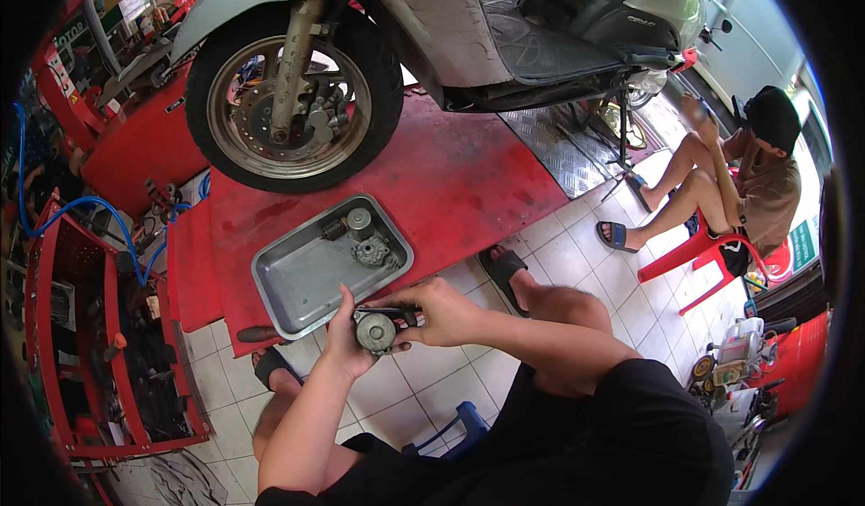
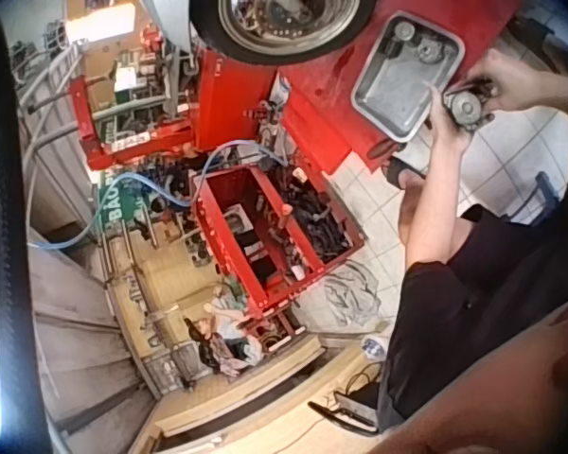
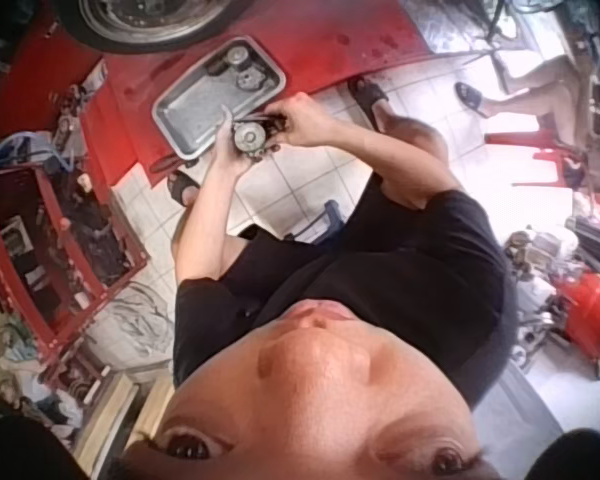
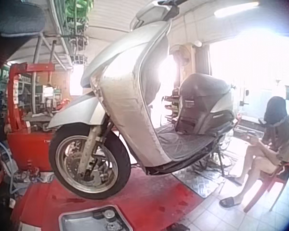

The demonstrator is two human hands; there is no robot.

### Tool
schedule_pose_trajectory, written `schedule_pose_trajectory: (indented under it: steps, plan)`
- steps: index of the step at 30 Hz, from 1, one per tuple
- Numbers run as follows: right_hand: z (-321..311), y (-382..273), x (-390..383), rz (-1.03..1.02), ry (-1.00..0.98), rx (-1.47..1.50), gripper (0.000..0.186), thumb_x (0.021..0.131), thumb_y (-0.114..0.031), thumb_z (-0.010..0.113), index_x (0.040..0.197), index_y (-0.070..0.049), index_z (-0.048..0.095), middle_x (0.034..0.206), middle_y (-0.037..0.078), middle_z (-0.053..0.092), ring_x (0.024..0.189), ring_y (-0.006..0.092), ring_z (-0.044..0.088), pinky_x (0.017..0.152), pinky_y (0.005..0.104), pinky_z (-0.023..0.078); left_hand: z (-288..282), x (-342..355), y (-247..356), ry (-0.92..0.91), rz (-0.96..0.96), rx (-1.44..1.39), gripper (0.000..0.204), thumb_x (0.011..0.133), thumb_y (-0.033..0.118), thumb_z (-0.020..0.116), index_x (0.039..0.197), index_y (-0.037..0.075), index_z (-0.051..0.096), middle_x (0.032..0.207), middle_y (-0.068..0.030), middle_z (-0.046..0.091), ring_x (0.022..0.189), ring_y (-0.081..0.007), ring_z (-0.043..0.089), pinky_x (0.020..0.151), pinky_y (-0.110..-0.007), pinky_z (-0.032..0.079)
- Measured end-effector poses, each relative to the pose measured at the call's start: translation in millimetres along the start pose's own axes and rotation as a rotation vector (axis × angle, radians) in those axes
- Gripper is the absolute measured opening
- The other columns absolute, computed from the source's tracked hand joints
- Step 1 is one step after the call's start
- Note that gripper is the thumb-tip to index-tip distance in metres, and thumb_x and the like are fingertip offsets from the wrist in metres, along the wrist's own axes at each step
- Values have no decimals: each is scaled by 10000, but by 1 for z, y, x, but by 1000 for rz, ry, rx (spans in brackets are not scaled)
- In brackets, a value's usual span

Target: The person uses a screwdriver to disassemble a cylindrical mechanical component, likely a starter motor, held in their left hand. They remove internal parts and place them into a metal tray on a red workbench. The person continues to manipulate the component and its parts with the tool throughout the clip.

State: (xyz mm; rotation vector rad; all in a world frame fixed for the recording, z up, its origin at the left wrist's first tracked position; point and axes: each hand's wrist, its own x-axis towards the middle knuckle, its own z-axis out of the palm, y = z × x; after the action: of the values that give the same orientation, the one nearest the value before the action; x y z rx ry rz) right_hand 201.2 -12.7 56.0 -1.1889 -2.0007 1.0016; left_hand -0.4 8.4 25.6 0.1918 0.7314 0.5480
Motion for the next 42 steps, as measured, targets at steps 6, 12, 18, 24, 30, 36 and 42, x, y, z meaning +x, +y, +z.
schedule_pose_trajectory:
  steps: [6,12,18,24,30,36,42]
  plan:
    - [-2,5,-1,7,11,-42,364,671,-130,832,978,23,711,813,202,690,732,355,687,684,405,546,1,0,1,-25,9,71,934,896,832,230,1226,33,584,1198,-235,641,961,-430,644,721,-512,530]
    - [-4,-1,0,17,-22,-42,344,668,-119,825,955,29,707,816,205,689,739,355,692,686,413,544,3,0,-1,-22,1,8,946,884,843,230,1209,31,591,1191,-235,643,938,-430,653,731,-505,534]
    - [-4,-2,-1,-35,3,-57,370,659,-123,830,969,31,699,812,201,685,740,351,689,680,415,542,-7,4,-2,-133,6,98,986,885,848,200,1318,34,549,1237,-201,642,1099,-351,650,855,-545,546]
    - [-4,8,0,-79,-25,-39,352,657,-134,838,931,30,690,805,184,676,738,351,683,661,418,537,0,3,-3,-104,5,39,951,885,845,221,1243,43,585,1205,-220,650,1038,-382,656,811,-542,547]
    - [-3,4,4,-121,-41,-39,364,650,-145,848,927,30,689,799,179,673,736,350,681,661,418,539,-7,-2,-2,-140,14,98,993,884,851,186,1341,42,535,1256,-198,638,1115,-349,647,855,-533,545]
    - [-9,5,-1,-112,-94,-91,494,644,-160,838,1097,-19,703,829,179,686,765,357,683,702,423,547,4,-3,-6,-47,14,84,935,875,856,248,1248,70,592,1208,-198,646,1048,-379,650,801,-549,521]
    - [-27,2,4,-148,-152,-39,519,726,-124,795,1216,-21,657,971,212,689,893,379,669,790,427,546,13,-3,-3,-16,76,53,991,877,862,211,1278,34,579,1182,-180,664,1018,-335,652,767,-474,529]
